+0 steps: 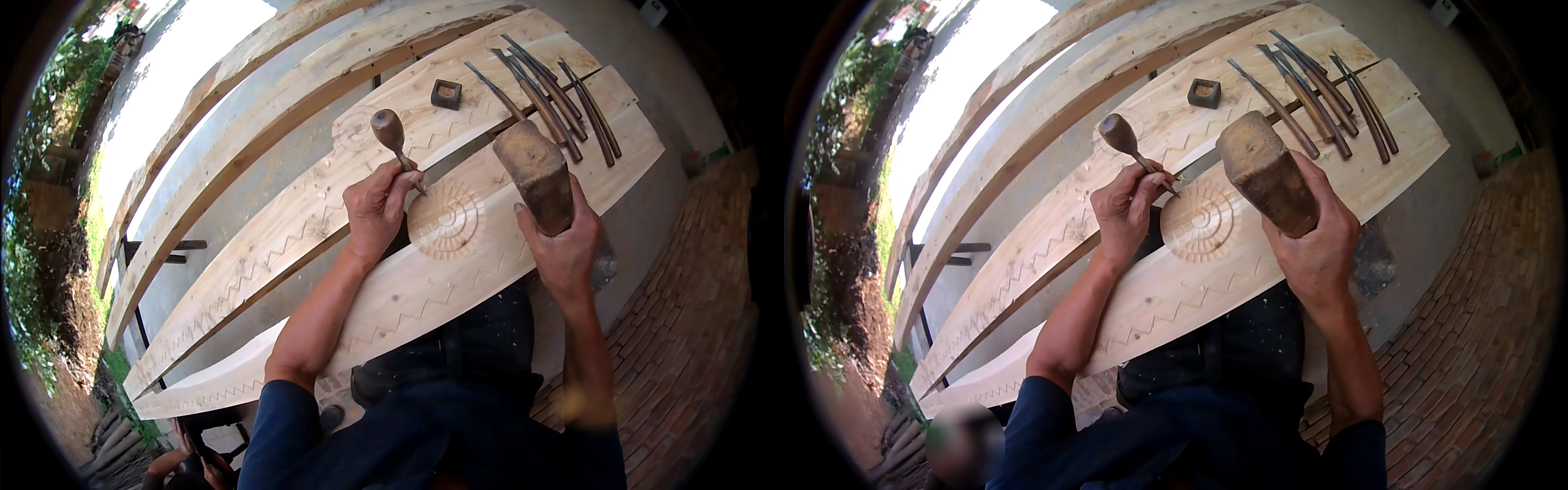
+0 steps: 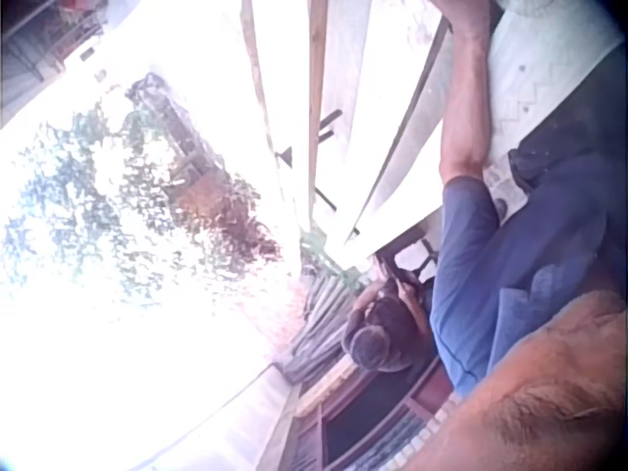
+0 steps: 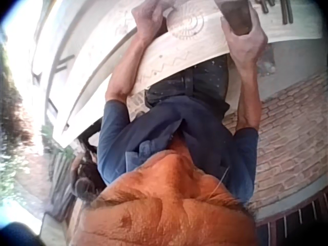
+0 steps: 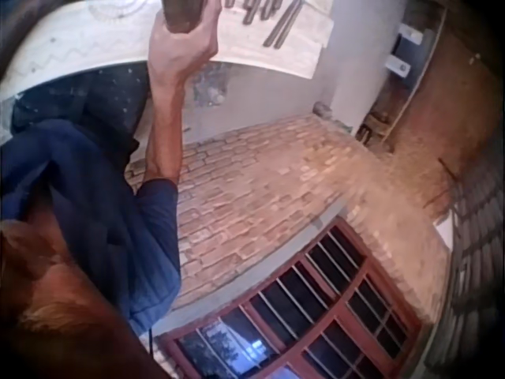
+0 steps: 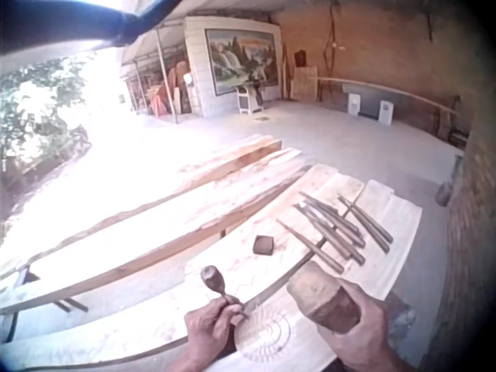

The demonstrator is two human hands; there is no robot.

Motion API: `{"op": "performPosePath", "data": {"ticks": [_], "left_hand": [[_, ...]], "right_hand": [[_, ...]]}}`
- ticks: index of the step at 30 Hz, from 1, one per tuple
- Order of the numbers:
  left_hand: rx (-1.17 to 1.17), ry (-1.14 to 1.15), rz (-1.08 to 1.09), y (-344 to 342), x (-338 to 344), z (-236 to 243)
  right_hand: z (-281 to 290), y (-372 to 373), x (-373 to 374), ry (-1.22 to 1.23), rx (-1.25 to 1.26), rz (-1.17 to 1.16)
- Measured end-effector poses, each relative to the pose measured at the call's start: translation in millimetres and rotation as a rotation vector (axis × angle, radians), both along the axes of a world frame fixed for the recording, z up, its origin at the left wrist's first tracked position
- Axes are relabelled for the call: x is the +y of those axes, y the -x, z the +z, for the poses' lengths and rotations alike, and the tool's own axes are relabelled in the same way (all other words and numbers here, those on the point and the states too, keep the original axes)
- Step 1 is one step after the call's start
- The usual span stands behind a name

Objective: The person carves a spiral pattern into a wooden board using a chisel and a wooden mallet. They repeatedly position the chisel and strike it to deepen the design on the board's surface.

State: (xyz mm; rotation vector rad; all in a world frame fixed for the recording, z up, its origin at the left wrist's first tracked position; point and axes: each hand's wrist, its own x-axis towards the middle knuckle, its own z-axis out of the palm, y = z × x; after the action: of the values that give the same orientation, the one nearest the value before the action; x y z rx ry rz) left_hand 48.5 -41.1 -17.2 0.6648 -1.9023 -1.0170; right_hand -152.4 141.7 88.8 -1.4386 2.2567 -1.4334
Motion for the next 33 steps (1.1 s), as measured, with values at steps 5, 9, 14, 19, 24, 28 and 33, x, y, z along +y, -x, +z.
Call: {"op": "performPosePath", "data": {"ticks": [5, 9, 14, 19, 24, 28, 33], "left_hand": [[0.159, -0.239, -0.011, 4.7, 0.6, 4.7], [0.104, -0.310, 0.000, -0.6, -1.0, 10.5], [0.093, -0.304, 0.008, -0.1, -1.4, 12.6], [0.132, -0.348, -0.004, 0.4, -0.9, 8.5], [0.134, -0.339, -0.014, 0.9, -1.6, 10.3], [0.141, -0.347, -0.010, 0.1, -1.0, 8.6], [0.127, -0.346, -0.007, -0.7, -2.2, 7.1]], "right_hand": [[-6.1, 1.7, -0.3, -0.001, 0.016, -0.004], [-4.8, 0.2, -1.0, -0.033, 0.001, 0.000], [-10.5, 2.6, -0.1, -0.038, 0.014, -0.018], [-10.1, 1.2, -1.4, -0.052, -0.011, -0.010], [-6.2, -1.2, -0.4, -0.108, -0.048, 0.002], [-7.7, -3.0, -1.7, -0.089, -0.055, -0.003], [-11.1, -4.0, -1.6, -0.093, -0.058, 0.024]]}}
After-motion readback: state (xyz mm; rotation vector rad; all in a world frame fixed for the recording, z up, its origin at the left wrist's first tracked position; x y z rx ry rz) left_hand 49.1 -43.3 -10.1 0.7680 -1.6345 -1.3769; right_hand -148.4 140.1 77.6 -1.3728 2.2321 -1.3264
